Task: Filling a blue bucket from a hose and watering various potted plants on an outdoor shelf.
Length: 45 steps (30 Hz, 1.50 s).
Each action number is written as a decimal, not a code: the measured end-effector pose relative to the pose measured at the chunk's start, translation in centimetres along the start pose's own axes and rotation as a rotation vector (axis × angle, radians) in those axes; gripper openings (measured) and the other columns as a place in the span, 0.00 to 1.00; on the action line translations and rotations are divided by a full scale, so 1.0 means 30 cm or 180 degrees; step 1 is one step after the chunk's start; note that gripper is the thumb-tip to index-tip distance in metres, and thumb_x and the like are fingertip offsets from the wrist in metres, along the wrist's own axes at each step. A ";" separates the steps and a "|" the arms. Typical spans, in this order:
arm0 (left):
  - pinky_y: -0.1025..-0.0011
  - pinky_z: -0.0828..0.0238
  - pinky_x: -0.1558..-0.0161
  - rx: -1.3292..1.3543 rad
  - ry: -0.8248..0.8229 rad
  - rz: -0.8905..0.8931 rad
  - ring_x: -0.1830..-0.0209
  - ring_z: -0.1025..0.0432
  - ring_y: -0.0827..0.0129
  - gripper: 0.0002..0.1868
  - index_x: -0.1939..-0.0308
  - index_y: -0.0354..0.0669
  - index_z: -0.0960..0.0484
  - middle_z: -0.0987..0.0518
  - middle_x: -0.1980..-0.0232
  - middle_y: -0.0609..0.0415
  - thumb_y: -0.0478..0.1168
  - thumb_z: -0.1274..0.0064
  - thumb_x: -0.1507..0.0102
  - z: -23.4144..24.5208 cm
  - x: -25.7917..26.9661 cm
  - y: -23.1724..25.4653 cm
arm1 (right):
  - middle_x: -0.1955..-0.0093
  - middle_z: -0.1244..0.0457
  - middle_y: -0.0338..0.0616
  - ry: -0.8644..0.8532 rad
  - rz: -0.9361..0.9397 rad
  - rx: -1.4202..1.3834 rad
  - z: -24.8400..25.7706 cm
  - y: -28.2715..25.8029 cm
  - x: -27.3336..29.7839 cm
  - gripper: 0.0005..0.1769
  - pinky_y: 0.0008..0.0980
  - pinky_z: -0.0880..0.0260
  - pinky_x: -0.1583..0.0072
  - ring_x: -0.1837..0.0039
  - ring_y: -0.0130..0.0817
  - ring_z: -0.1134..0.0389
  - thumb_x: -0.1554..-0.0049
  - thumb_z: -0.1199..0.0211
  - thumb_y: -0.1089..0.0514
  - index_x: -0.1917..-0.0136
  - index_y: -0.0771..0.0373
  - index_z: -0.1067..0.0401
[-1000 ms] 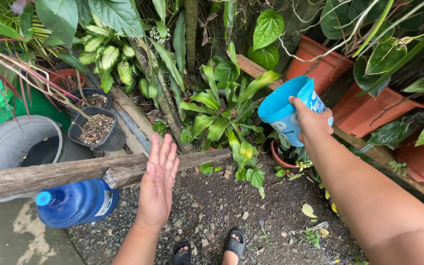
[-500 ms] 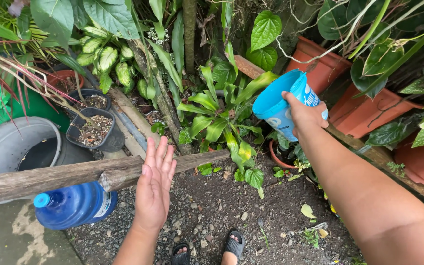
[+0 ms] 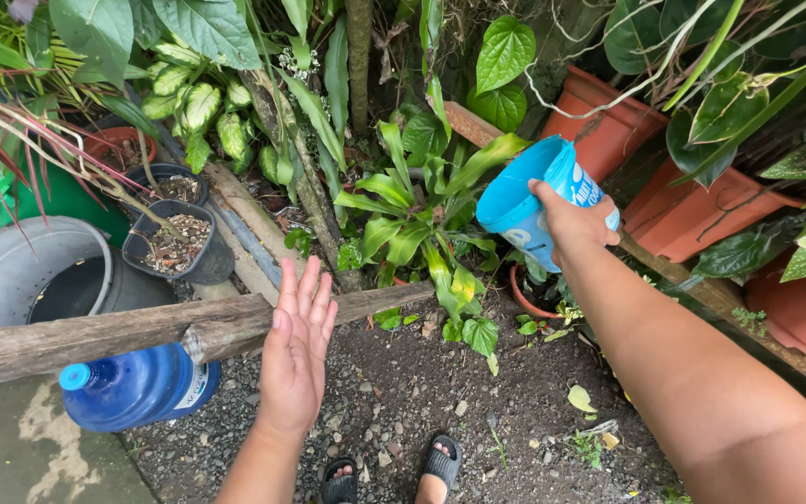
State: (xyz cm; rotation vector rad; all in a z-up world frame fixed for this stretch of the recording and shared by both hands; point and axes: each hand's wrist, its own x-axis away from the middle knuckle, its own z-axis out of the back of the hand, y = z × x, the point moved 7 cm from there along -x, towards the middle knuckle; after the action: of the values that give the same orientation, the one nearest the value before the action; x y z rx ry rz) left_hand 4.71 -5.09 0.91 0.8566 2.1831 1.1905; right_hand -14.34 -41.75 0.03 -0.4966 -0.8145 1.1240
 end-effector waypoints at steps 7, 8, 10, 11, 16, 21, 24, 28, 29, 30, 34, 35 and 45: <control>0.53 0.68 0.20 0.0071 -0.0023 -0.0007 0.13 0.59 0.52 0.43 0.17 0.45 0.66 0.56 0.13 0.44 0.60 0.74 0.29 -0.001 -0.005 -0.023 | 0.17 0.68 0.67 0.0038 -0.0039 0.0223 -0.025 0.070 -0.005 0.78 0.60 0.42 0.28 0.22 0.68 0.53 0.65 0.20 0.27 0.15 0.47 0.63; 0.53 0.67 0.20 0.0061 -0.0013 0.0016 0.13 0.59 0.51 0.43 0.17 0.45 0.66 0.56 0.13 0.44 0.60 0.73 0.29 -0.001 -0.004 -0.026 | 0.17 0.67 0.65 0.0018 -0.0084 0.0256 -0.029 0.075 0.003 0.78 0.60 0.42 0.27 0.22 0.68 0.51 0.65 0.21 0.28 0.15 0.47 0.63; 0.53 0.67 0.20 0.0049 -0.0001 0.0042 0.13 0.59 0.51 0.43 0.17 0.44 0.66 0.56 0.13 0.44 0.60 0.73 0.29 0.002 0.000 -0.030 | 0.17 0.65 0.64 -0.0004 -0.0131 0.0290 -0.035 0.078 0.021 0.78 0.60 0.42 0.27 0.22 0.67 0.50 0.65 0.21 0.28 0.15 0.47 0.63; 0.53 0.67 0.20 0.0049 -0.0001 0.0031 0.13 0.59 0.51 0.43 0.17 0.45 0.66 0.56 0.13 0.43 0.60 0.73 0.29 0.003 0.000 -0.031 | 0.17 0.66 0.64 -0.0024 -0.0172 0.0334 -0.037 0.076 0.031 0.78 0.61 0.42 0.28 0.23 0.68 0.50 0.65 0.21 0.28 0.15 0.47 0.63; 0.53 0.67 0.20 0.0028 0.0021 0.0044 0.13 0.59 0.51 0.44 0.17 0.45 0.67 0.57 0.13 0.44 0.61 0.73 0.30 0.020 0.013 -0.039 | 0.16 0.66 0.61 -0.0070 -0.0251 0.0471 -0.063 0.076 0.038 0.77 0.62 0.40 0.29 0.23 0.69 0.49 0.65 0.23 0.27 0.14 0.45 0.63; 0.53 0.68 0.20 -0.0022 0.0049 0.0062 0.13 0.59 0.51 0.44 0.17 0.45 0.66 0.57 0.13 0.44 0.61 0.73 0.30 0.044 0.026 -0.047 | 0.17 0.68 0.64 0.0136 -0.0194 0.0659 -0.083 0.088 -0.008 0.77 0.64 0.43 0.29 0.23 0.70 0.52 0.64 0.22 0.26 0.15 0.44 0.62; 0.53 0.67 0.21 -0.0047 0.0074 0.0088 0.13 0.59 0.50 0.43 0.17 0.46 0.66 0.56 0.13 0.44 0.60 0.73 0.30 0.049 0.024 -0.047 | 0.17 0.65 0.61 0.0068 -0.0237 0.0423 -0.063 0.074 0.017 0.77 0.62 0.37 0.31 0.24 0.67 0.48 0.66 0.22 0.27 0.15 0.45 0.61; 0.52 0.66 0.21 -0.0066 0.0043 0.0107 0.14 0.57 0.50 0.43 0.17 0.46 0.66 0.56 0.13 0.45 0.59 0.72 0.30 0.043 0.008 -0.060 | 0.18 0.62 0.61 0.0049 -0.0430 0.0005 -0.018 0.122 0.009 0.76 0.63 0.33 0.35 0.24 0.65 0.49 0.65 0.22 0.28 0.16 0.48 0.61; 0.52 0.66 0.21 -0.0065 0.0005 0.0115 0.14 0.57 0.50 0.43 0.17 0.46 0.65 0.56 0.13 0.45 0.60 0.72 0.30 0.034 0.003 -0.060 | 0.19 0.61 0.61 -0.0006 -0.0470 -0.0175 -0.006 0.152 0.005 0.75 0.64 0.30 0.36 0.24 0.63 0.49 0.65 0.23 0.28 0.17 0.50 0.60; 0.52 0.66 0.21 -0.0065 -0.0034 0.0124 0.14 0.57 0.50 0.43 0.17 0.47 0.65 0.55 0.13 0.45 0.60 0.72 0.30 0.024 -0.002 -0.060 | 0.20 0.59 0.60 -0.0060 -0.0509 -0.0356 0.006 0.181 0.000 0.74 0.64 0.27 0.37 0.24 0.60 0.50 0.64 0.23 0.27 0.18 0.51 0.60; 0.52 0.61 0.22 -0.0083 -0.0118 0.0248 0.16 0.52 0.50 0.43 0.17 0.48 0.63 0.50 0.15 0.44 0.60 0.70 0.31 -0.024 -0.056 -0.117 | 0.20 0.52 0.53 -0.0620 -0.0488 -0.1570 0.031 0.344 -0.098 0.71 0.82 0.42 0.36 0.25 0.59 0.43 0.64 0.25 0.36 0.19 0.53 0.64; 0.53 0.56 0.23 -0.0426 -0.0100 0.0467 0.18 0.47 0.50 0.42 0.17 0.48 0.60 0.45 0.17 0.43 0.59 0.67 0.31 -0.038 -0.076 -0.159 | 0.19 0.50 0.58 -0.0972 -0.0477 -0.1618 0.032 0.376 -0.114 0.67 0.83 0.43 0.36 0.24 0.63 0.42 0.60 0.28 0.32 0.19 0.58 0.57; 0.56 0.40 0.27 -0.2310 -0.1071 0.1598 0.24 0.39 0.47 0.40 0.22 0.53 0.39 0.38 0.21 0.47 0.53 0.48 0.37 -0.398 -0.102 -0.577 | 0.15 0.60 0.51 -0.1571 -0.1070 -0.1951 0.205 0.615 0.133 0.59 0.82 0.49 0.30 0.18 0.66 0.54 0.57 0.38 0.28 0.18 0.42 0.53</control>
State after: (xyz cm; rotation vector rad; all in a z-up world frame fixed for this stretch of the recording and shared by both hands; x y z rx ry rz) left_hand -6.31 -21.05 -7.78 1.1791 1.1474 1.7553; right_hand -29.25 -31.46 -8.10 -0.5628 -1.6321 0.6706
